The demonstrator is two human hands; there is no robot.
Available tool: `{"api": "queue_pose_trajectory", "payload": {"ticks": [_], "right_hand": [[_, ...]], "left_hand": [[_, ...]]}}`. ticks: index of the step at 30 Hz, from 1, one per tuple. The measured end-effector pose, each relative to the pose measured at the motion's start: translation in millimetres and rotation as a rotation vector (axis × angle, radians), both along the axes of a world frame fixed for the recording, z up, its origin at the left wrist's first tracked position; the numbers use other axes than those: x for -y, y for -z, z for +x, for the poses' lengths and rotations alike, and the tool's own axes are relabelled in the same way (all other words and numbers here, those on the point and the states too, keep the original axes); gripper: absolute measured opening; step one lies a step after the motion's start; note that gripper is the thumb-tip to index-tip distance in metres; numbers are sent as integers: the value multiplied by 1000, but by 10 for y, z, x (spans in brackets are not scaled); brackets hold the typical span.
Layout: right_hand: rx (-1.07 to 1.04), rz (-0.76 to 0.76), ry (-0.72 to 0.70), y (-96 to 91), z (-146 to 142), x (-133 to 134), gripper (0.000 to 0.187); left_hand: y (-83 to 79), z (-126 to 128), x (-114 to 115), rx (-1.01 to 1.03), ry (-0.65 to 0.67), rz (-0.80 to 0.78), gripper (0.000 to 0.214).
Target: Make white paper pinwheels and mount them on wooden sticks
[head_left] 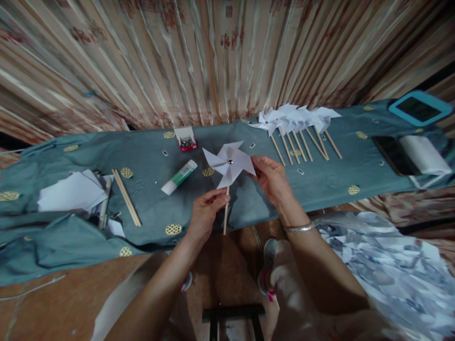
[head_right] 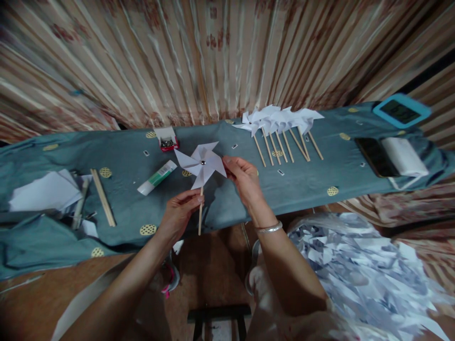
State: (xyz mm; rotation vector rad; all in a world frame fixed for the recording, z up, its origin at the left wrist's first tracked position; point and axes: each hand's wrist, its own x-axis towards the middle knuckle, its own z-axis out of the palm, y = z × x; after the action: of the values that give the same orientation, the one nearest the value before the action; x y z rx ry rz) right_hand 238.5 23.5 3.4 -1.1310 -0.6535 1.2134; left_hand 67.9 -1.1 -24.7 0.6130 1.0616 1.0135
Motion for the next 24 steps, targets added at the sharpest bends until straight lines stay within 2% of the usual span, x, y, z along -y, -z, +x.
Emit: {"api": "queue_pose_trajectory", "payload": {"ticks": [10, 24], "right_hand": [[68, 13, 26, -13, 2, 18, 35], [115, 0, 12, -2, -32, 14, 25]], "left_hand": [[14, 2, -4, -1, -22, 1, 35], [8, 12, -15, -10, -17, 30, 32]]}}
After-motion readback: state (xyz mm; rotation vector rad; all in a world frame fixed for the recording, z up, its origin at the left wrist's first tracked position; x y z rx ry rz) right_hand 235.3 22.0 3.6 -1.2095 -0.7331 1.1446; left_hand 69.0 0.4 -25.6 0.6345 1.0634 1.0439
